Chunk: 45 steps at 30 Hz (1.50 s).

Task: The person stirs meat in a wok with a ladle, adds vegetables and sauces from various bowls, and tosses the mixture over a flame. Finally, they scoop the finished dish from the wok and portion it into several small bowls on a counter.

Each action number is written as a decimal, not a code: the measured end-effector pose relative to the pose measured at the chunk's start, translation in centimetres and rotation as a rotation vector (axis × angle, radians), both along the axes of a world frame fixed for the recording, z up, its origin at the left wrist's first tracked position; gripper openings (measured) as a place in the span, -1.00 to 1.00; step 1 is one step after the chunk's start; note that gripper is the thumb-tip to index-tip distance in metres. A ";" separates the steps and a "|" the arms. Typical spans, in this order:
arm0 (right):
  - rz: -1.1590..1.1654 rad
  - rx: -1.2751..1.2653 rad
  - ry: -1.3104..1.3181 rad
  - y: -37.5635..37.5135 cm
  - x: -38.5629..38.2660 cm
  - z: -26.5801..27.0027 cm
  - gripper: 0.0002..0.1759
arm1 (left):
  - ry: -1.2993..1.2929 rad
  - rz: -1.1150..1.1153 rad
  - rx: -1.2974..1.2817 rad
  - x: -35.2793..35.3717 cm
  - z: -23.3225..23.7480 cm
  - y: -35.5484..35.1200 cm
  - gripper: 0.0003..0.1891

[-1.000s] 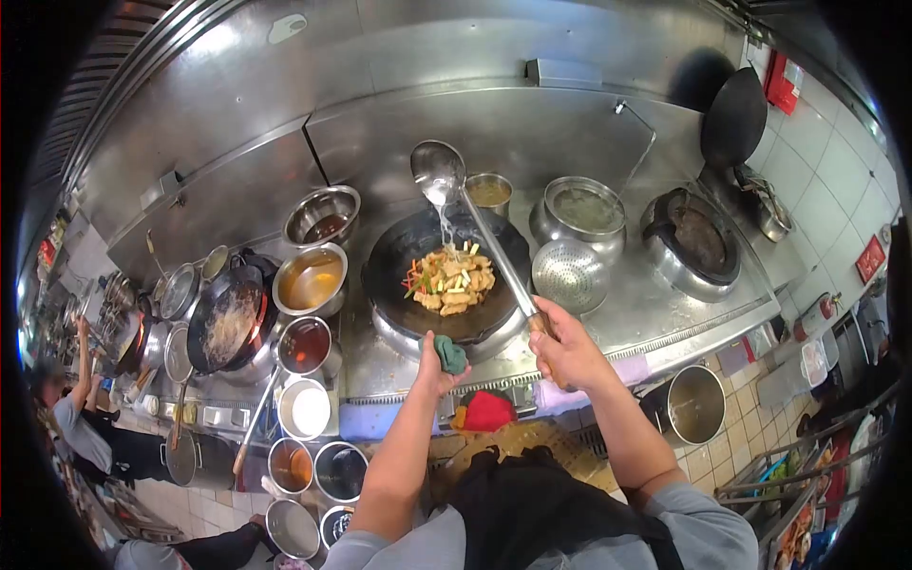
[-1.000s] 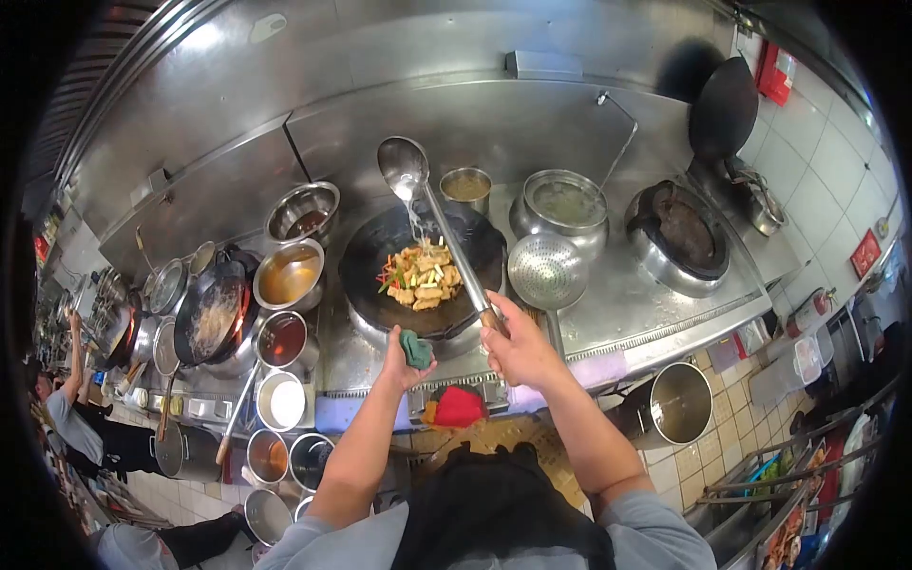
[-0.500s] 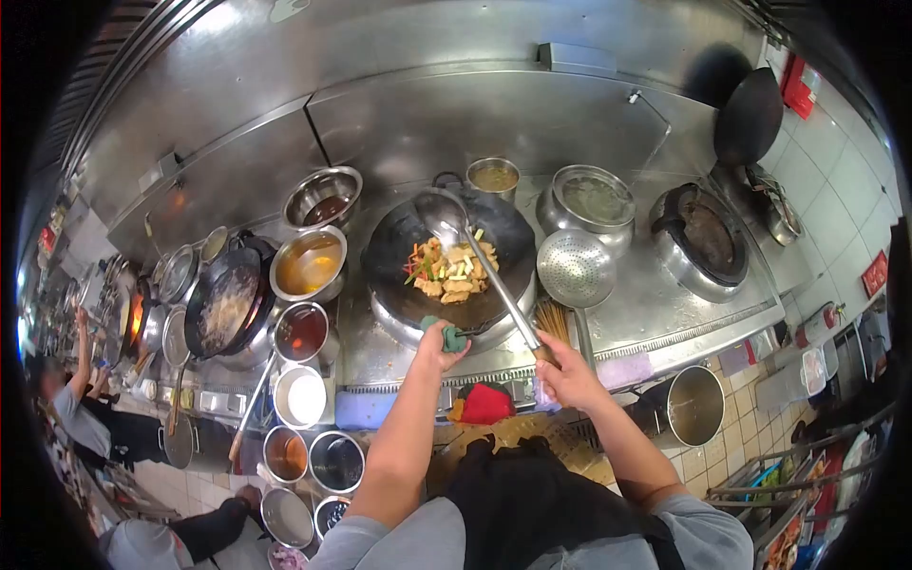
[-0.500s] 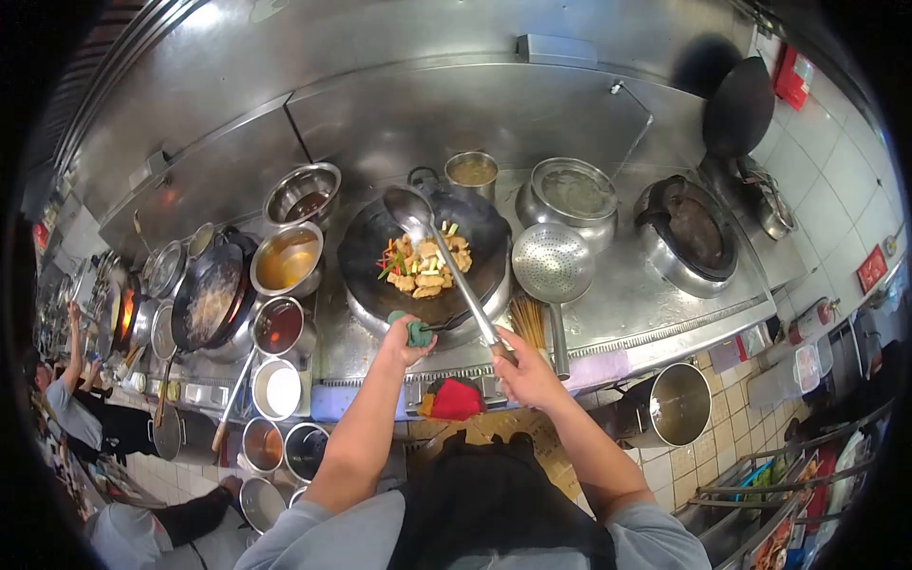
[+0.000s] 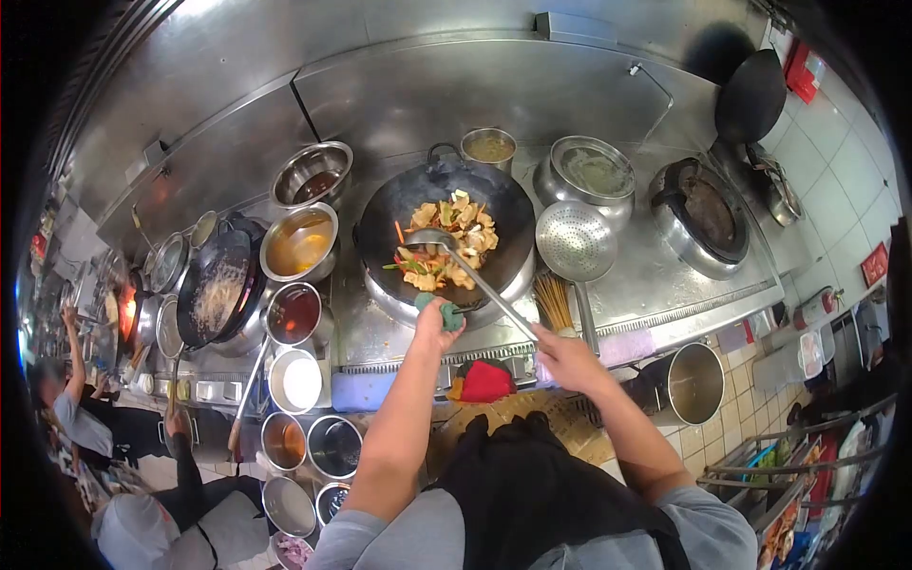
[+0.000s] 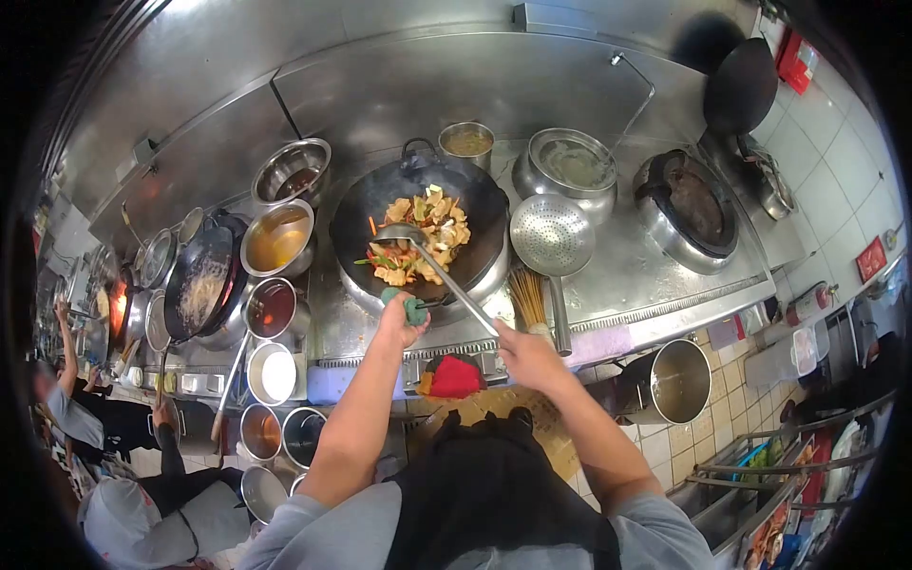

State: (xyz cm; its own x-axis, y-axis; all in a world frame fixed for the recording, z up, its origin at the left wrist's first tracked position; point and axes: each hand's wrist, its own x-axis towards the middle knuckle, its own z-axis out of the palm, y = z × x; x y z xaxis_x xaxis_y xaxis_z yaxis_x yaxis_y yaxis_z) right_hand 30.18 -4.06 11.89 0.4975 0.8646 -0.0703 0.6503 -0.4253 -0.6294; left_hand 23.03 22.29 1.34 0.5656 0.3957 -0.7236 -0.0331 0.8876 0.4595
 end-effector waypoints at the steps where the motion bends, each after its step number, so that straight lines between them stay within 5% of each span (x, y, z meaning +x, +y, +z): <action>1: 0.005 -0.005 -0.003 -0.9 0.7 0.5 -0.38 | -0.021 0.019 0.022 -0.1 0.7 -0.9 -0.92; 9: -0.168 -0.122 -0.181 6.6 -0.1 -4.2 -0.41 | -0.039 -0.010 0.002 0.6 -0.9 -0.8 -0.89; 12: -0.047 0.065 -0.049 3.4 0.7 -3.9 -0.38 | -0.047 -0.001 0.043 0.4 0.9 -1.4 -0.91; 18: -0.094 -0.038 -0.082 -1.4 2.5 1.5 -0.43 | -0.023 -0.022 0.034 0.4 0.8 -0.8 -0.90; 22: -0.177 -0.212 -0.260 5.3 0.8 -4.0 -0.42 | -0.068 -0.141 -0.024 -0.7 0.4 0.0 -0.78; 26: -0.162 -0.068 -0.171 5.8 -0.2 -5.5 -0.41 | -0.063 -0.091 -0.061 -1.5 3.1 -0.3 -0.69; 36: 0.000 -0.170 -0.112 -4.0 -2.6 6.7 -0.37 | -0.135 -0.048 -0.134 2.0 -2.8 0.4 -0.92; 40: 0.145 -0.200 0.000 -8.7 -1.4 17.1 -0.36 | -0.093 0.020 -0.213 -2.8 4.0 -5.2 -0.91; 45: 0.183 -0.279 -0.121 -8.3 -0.7 18.3 -0.40 | -0.057 -0.021 -0.199 -4.7 7.5 -7.6 -0.90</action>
State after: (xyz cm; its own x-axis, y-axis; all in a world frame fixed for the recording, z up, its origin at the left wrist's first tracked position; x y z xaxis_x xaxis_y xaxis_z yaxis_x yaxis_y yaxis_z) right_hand 29.48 -12.37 30.17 0.3555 0.8957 -0.2670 0.7941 -0.4401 -0.4192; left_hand 18.37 14.67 8.81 0.6146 0.2358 -0.7527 -0.0350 0.9615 0.2726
